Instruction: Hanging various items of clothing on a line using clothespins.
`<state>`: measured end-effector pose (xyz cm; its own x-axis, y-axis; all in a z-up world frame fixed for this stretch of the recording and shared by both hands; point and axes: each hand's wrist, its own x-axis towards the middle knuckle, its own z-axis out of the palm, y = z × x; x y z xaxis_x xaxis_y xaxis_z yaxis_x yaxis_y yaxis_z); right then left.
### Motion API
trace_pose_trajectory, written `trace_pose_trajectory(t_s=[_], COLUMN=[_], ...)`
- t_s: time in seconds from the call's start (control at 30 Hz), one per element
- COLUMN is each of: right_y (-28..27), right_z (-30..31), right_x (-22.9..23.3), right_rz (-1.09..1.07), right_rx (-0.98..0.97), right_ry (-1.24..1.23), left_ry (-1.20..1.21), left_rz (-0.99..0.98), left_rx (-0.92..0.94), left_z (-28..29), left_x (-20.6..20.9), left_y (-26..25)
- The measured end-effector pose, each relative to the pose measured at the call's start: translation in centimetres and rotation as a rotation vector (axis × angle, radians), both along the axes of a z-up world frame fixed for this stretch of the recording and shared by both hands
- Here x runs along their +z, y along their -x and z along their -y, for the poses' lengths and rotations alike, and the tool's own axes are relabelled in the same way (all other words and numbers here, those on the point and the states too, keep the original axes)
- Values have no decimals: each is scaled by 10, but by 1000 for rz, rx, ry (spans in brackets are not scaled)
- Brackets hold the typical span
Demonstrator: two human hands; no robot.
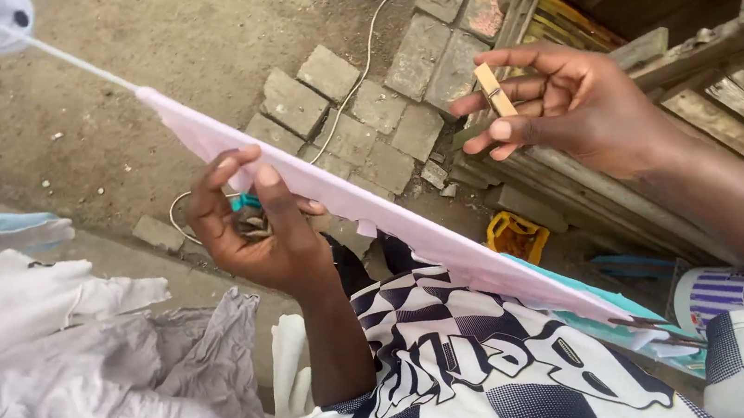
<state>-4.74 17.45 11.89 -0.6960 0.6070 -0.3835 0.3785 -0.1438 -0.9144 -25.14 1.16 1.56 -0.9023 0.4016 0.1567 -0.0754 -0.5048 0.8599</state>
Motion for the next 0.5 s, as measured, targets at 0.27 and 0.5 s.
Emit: trace_pose_trajectory(t_s=[0.27,0.5], right_y=[95,178], right_z=[-11,-37], right_x=[-5,-33], right_rz=[67,-367], right_rx=[414,537], right_ry=[-427,-452], left_ry=[280,-61], left_rz=[-424,-199], left_rx=[178,-340], left_z=[-11,-44], left_x=[-79,-66], left_y=[96,127])
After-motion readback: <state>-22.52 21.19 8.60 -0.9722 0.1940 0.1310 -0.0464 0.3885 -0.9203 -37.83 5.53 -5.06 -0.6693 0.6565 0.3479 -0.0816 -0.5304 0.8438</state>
